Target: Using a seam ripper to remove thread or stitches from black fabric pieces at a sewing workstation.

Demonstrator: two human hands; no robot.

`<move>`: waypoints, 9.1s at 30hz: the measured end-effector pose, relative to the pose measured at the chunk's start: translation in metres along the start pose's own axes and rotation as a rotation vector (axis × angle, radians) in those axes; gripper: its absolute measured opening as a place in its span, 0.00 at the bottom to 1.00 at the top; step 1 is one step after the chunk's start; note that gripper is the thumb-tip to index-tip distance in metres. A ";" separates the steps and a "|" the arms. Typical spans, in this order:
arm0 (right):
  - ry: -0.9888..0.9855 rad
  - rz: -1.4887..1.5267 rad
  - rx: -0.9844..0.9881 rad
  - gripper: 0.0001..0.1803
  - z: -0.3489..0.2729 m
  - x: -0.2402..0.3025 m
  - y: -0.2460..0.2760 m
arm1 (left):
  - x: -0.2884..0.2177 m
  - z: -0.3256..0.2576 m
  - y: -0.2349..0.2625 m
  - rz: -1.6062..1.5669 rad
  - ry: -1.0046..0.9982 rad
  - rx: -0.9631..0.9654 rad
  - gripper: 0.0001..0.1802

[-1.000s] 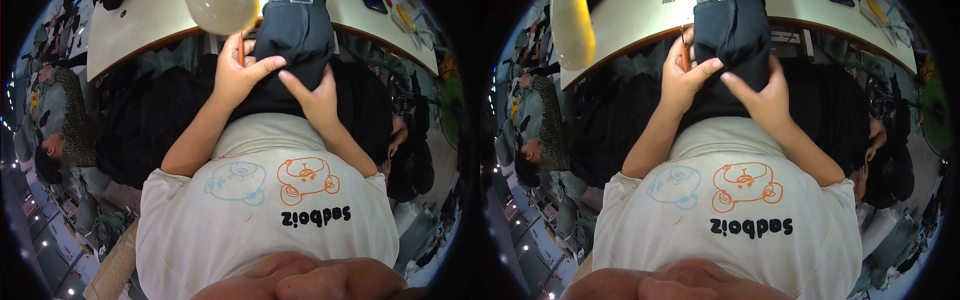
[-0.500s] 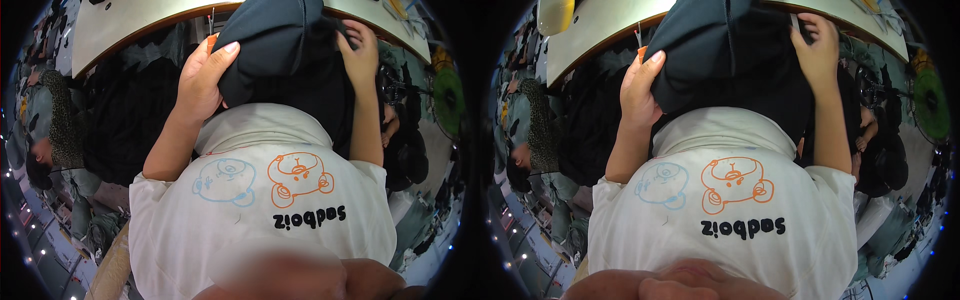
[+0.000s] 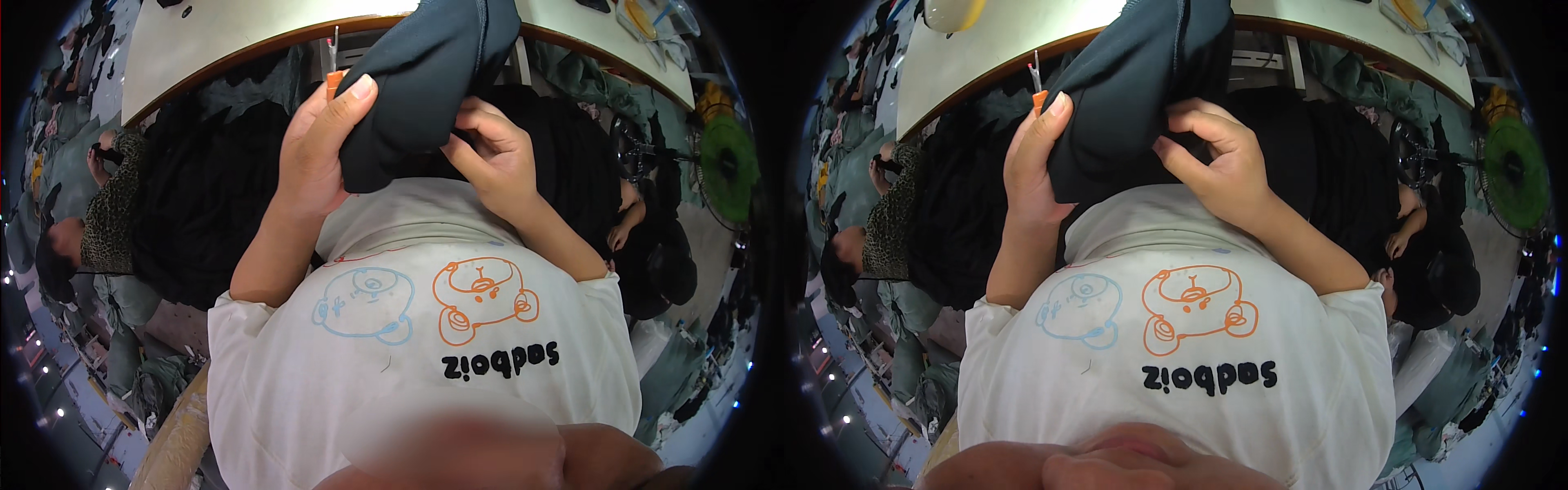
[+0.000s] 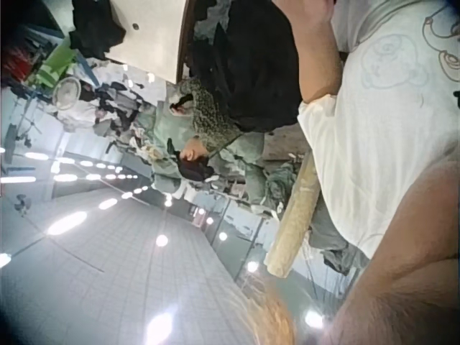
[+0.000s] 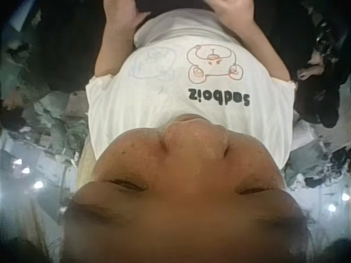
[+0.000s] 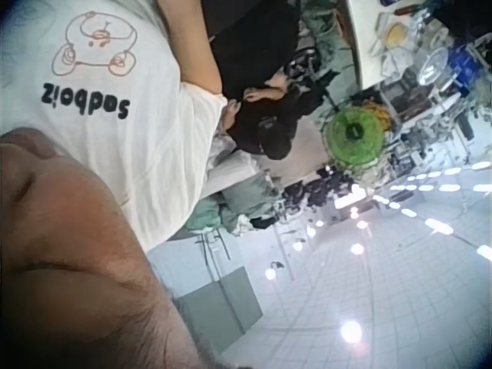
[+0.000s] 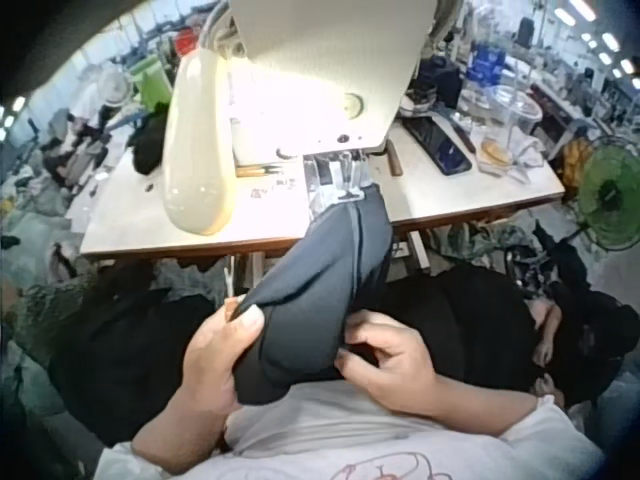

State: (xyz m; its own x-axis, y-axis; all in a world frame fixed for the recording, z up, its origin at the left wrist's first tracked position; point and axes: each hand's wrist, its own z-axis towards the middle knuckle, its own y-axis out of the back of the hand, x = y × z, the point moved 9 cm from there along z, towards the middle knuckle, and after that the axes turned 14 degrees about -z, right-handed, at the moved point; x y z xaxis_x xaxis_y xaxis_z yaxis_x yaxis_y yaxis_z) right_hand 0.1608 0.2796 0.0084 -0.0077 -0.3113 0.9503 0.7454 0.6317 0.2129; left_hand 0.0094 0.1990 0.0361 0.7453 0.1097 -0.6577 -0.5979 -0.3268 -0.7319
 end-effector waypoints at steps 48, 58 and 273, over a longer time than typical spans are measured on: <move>0.029 0.030 0.336 0.03 0.007 0.052 -0.060 | -0.064 -0.046 0.017 0.449 -0.299 0.055 0.16; 0.075 0.051 0.265 0.05 0.004 0.026 -0.067 | 0.000 -0.086 0.032 0.521 0.150 0.228 0.31; -0.174 0.122 -0.147 0.09 0.057 0.041 0.065 | -0.076 0.141 -0.029 0.677 -0.350 -0.066 0.06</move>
State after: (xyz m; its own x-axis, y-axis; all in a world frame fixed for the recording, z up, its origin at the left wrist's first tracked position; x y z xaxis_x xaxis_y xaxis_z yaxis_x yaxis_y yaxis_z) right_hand 0.1712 0.3482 0.0744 -0.0166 -0.1043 0.9944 0.8369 0.5428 0.0709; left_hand -0.0716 0.3321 0.0819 0.0786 0.1527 -0.9851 -0.8638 -0.4830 -0.1438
